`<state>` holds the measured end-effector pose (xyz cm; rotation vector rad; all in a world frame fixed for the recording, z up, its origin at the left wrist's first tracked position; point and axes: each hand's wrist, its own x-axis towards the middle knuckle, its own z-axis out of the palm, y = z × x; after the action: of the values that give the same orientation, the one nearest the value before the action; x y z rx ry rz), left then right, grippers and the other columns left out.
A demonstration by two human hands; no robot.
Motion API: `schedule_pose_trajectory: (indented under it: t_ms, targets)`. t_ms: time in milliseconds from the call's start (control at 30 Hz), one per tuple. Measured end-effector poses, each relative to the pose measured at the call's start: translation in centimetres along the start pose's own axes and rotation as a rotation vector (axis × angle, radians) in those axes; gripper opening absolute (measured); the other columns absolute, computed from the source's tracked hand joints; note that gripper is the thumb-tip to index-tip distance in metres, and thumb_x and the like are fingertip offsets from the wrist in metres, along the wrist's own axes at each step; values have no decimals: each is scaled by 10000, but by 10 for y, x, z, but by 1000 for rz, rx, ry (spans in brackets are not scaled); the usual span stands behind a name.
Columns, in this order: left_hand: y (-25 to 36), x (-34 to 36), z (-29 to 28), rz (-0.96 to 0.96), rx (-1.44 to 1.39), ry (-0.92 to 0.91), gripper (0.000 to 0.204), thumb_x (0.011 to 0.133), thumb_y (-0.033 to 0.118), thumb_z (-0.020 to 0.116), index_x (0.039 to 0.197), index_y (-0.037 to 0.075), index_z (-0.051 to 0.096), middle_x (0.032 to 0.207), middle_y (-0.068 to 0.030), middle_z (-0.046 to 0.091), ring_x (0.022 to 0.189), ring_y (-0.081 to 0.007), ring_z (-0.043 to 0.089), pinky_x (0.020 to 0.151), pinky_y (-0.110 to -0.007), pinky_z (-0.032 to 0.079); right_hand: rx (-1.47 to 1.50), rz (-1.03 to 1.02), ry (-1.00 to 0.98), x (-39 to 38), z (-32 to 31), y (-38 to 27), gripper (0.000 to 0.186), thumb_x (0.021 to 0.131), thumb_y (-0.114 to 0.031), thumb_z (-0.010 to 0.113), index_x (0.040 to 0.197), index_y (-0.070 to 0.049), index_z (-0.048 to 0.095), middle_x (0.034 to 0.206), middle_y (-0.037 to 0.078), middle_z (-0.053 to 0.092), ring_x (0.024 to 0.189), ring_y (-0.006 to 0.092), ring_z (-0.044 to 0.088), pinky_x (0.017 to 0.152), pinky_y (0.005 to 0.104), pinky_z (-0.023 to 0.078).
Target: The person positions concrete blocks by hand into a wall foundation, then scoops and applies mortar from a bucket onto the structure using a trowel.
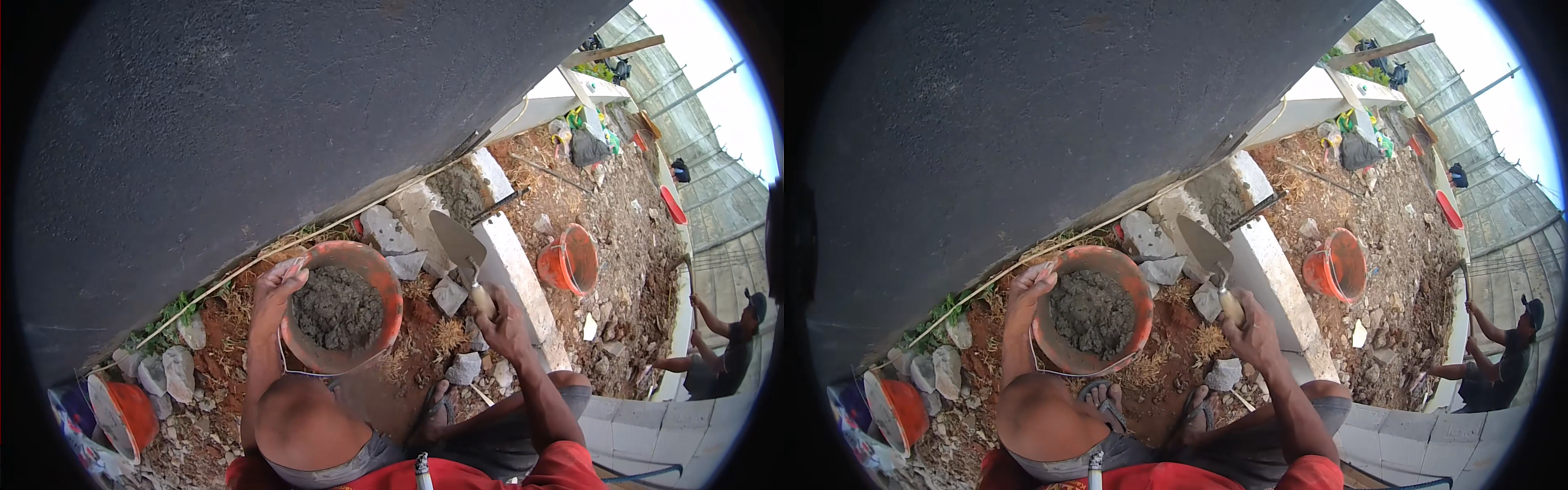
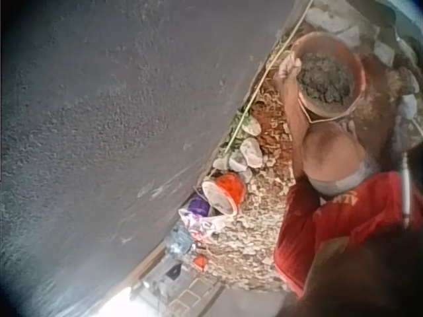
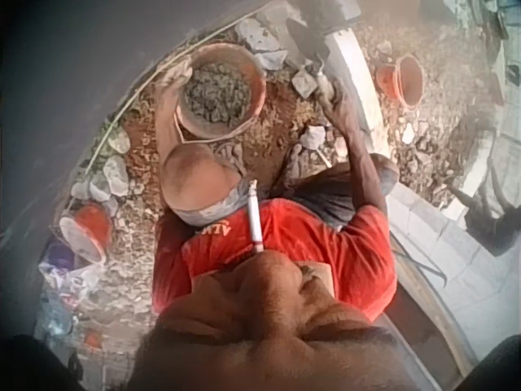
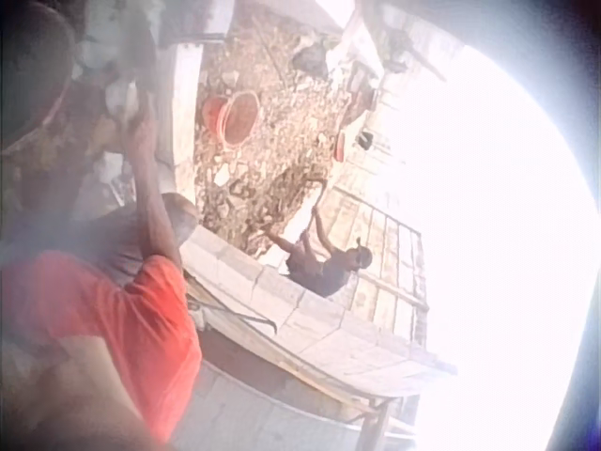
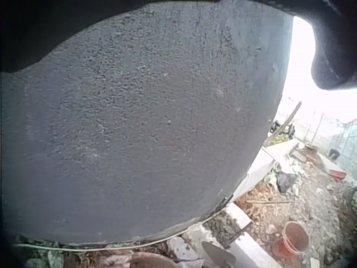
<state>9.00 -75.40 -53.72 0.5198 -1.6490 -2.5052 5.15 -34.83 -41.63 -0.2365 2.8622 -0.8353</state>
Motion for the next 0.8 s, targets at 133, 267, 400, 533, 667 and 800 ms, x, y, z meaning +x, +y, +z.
schedule_pose_trajectory:
  t_ms: [133, 267, 400, 533, 667, 800]
  targets:
    - [16, 0, 41, -63, 95, -53, 410, 892, 83, 738, 1281, -35, 679, 1193, -92, 718, 1097, -156, 652, 1003, -302, 474, -210, -240, -432, -14, -19, -45, 565, 889, -198, 680, 1420, -72, 536, 983, 222, 712, 819, 346, 735, 736, 439, 592]
    - [31, -12, 89, 35, 285, -302, 425, 909, 76, 701, 1321, -19, 657, 1190, -97, 723, 1082, -158, 669, 969, -319, 524, -538, -350, -469, 24, 42, -80, 593, 931, -144, 604, 1492, -28, 452, 987, 214, 707, 727, 358, 712, 636, 462, 567]
    - [41, -20, 97, 9, 366, -308, 409, 907, 59, 664, 1310, -8, 672, 1168, -102, 731, 1073, -158, 680, 955, -336, 546, -599, -516, -565, -10, 65, -92, 622, 947, -123, 540, 1517, 52, 363, 874, 243, 698, 666, 369, 700, 589, 478, 553]
    - [34, -16, 84, 7, 212, -284, 405, 916, 91, 678, 1308, -10, 673, 1169, -106, 729, 1062, -157, 680, 946, -323, 543, -230, -438, -498, -26, 21, -59, 551, 929, -168, 582, 1440, 18, 496, 813, 249, 691, 704, 417, 700, 631, 512, 558]
    - [15, -23, 83, 45, 337, -279, 417, 932, 153, 733, 1312, -8, 669, 1211, -109, 712, 1109, -172, 661, 985, -342, 512, -326, -154, -530, -5, 30, -36, 436, 938, -184, 580, 1323, 18, 559, 775, 238, 690, 735, 404, 709, 671, 508, 566]
    - [8, -29, 77, 133, 290, -272, 417, 935, 90, 716, 1326, -39, 652, 1214, -97, 714, 1097, -151, 648, 965, -313, 506, 8, -10, -758, -30, 70, -33, 418, 965, -260, 608, 1282, 12, 580, 954, 295, 704, 893, 463, 698, 777, 519, 560]
